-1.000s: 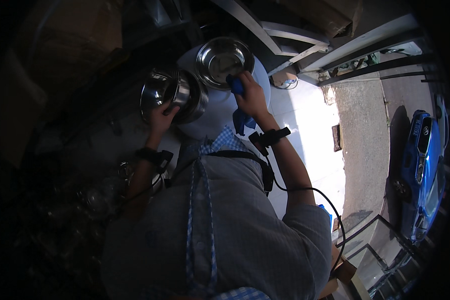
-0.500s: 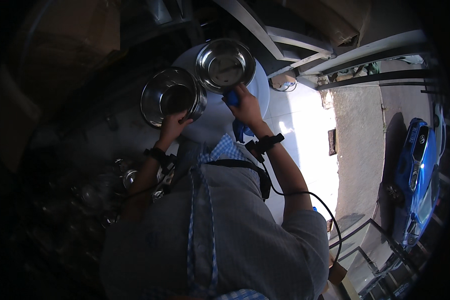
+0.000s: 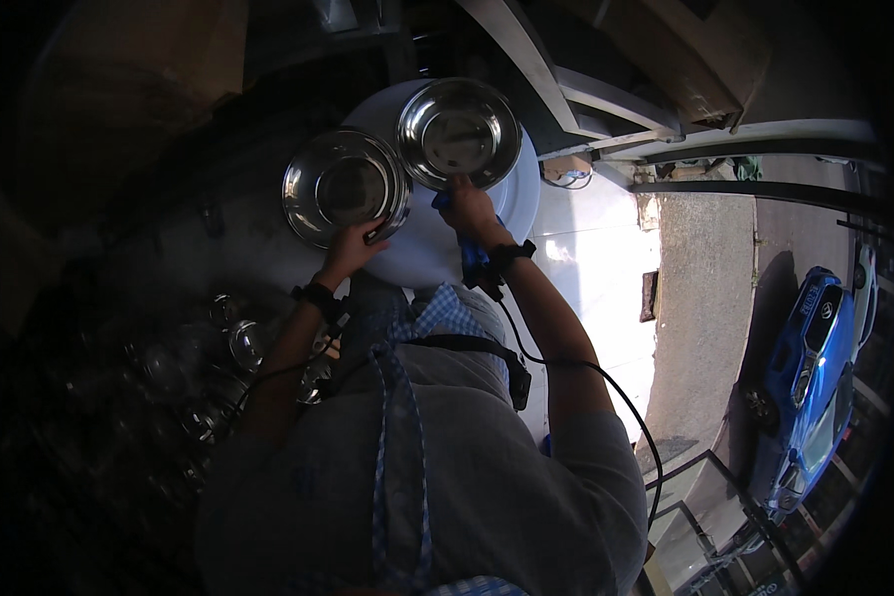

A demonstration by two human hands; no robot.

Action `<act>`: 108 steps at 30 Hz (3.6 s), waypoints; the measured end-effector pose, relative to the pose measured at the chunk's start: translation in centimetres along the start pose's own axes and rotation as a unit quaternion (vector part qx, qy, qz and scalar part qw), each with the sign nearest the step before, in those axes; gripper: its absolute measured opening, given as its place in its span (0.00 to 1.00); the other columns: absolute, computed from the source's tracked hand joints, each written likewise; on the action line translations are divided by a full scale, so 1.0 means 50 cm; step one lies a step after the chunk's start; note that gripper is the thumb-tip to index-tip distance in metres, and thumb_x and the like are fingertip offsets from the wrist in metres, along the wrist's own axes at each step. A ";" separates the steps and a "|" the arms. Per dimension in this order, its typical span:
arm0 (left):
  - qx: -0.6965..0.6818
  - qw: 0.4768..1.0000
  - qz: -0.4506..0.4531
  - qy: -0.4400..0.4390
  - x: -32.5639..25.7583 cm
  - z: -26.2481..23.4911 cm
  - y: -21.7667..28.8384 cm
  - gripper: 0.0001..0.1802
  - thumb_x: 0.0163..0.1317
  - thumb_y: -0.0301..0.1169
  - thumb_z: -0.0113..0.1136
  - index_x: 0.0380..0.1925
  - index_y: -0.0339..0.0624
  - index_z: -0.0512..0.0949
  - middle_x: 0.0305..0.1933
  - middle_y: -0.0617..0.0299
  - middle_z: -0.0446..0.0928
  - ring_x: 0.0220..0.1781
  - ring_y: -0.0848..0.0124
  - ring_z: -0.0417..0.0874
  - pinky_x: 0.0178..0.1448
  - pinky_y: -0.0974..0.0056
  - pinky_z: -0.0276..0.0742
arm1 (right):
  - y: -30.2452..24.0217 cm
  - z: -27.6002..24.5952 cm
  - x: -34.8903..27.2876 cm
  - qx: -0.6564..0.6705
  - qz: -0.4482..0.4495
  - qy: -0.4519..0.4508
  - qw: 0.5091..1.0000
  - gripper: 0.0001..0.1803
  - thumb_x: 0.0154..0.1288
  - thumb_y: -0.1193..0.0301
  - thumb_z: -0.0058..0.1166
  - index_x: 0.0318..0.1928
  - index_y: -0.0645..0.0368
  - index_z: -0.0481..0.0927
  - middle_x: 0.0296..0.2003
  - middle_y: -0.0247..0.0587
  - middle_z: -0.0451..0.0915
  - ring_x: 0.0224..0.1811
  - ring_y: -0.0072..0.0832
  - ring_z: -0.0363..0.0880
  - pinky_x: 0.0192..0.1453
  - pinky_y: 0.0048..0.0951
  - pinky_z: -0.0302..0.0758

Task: The person wipes the inside and outside of several stainless steel pots using a blue cloth. They handle the pots one by one, rotating them to clean all surfaces, and place them on a white surface.

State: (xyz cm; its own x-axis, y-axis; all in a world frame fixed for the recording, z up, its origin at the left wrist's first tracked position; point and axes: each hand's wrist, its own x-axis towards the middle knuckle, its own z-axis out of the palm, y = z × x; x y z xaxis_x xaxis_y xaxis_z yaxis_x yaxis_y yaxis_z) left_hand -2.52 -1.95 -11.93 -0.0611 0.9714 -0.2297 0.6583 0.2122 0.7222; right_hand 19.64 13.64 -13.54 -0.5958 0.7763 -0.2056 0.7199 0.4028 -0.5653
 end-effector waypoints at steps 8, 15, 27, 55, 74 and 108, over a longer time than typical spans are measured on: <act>-0.037 0.998 0.037 -0.019 0.023 -0.014 0.002 0.31 0.54 0.39 0.71 0.58 0.43 0.75 0.47 0.48 0.81 0.47 0.61 0.84 0.49 0.63 0.77 | -0.025 0.010 0.014 -0.079 0.065 -0.036 0.994 0.13 0.52 0.69 0.59 0.39 0.61 0.80 0.32 0.53 0.83 0.37 0.51 0.82 0.42 0.46 0.80; -0.148 0.987 0.003 0.063 0.050 -0.012 0.030 0.23 0.59 0.40 0.66 0.51 0.39 0.79 0.45 0.51 0.82 0.42 0.59 0.85 0.46 0.61 0.78 | -0.080 -0.086 -0.020 -0.084 0.030 0.005 0.996 0.12 0.51 0.66 0.59 0.38 0.53 0.84 0.31 0.51 0.83 0.35 0.46 0.84 0.42 0.43 0.80; -0.445 0.882 -0.125 -0.097 0.105 -0.055 0.145 0.46 0.66 0.61 0.47 0.71 0.42 0.45 0.66 0.39 0.62 0.54 0.50 0.80 0.54 0.52 0.79 | -0.111 -0.174 -0.082 0.052 0.036 0.117 0.991 0.23 0.45 0.71 0.58 0.47 0.53 0.83 0.37 0.53 0.83 0.41 0.49 0.82 0.47 0.41 0.79; -0.413 0.910 0.025 0.026 -0.022 -0.149 0.189 0.19 0.59 0.28 0.59 0.51 0.35 0.76 0.48 0.61 0.79 0.50 0.71 0.79 0.54 0.66 0.75 | -0.352 -0.364 -0.128 0.431 -0.217 0.375 0.791 0.23 0.56 0.78 0.64 0.48 0.59 0.65 0.51 0.46 0.74 0.52 0.32 0.77 0.56 0.31 0.75; -0.426 0.904 0.025 -0.011 -0.018 -0.143 0.218 0.40 0.49 0.23 0.59 0.65 0.36 0.59 0.57 0.56 0.71 0.56 0.66 0.73 0.60 0.64 0.71 | -0.301 -0.220 -0.112 0.201 -0.212 0.078 0.953 0.25 0.55 0.68 0.61 0.54 0.54 0.71 0.48 0.52 0.77 0.51 0.49 0.77 0.56 0.39 0.73; -0.450 0.879 0.072 0.138 0.008 -0.114 0.216 0.34 0.49 0.18 0.56 0.60 0.37 0.64 0.35 0.64 0.76 0.34 0.76 0.76 0.40 0.71 0.74 | -0.309 -0.218 -0.129 0.103 -0.121 0.146 0.976 0.19 0.59 0.67 0.58 0.52 0.48 0.77 0.41 0.46 0.77 0.45 0.45 0.79 0.48 0.40 0.76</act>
State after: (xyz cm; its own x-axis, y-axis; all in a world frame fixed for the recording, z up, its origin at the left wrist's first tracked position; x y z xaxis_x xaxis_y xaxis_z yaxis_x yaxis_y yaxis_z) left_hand 0.29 1.36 -0.50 -0.2879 0.9575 -0.0160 -0.1789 -0.0374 0.9832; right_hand 16.25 7.69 5.20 -0.5905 0.7881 0.1739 0.4665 0.5091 -0.7233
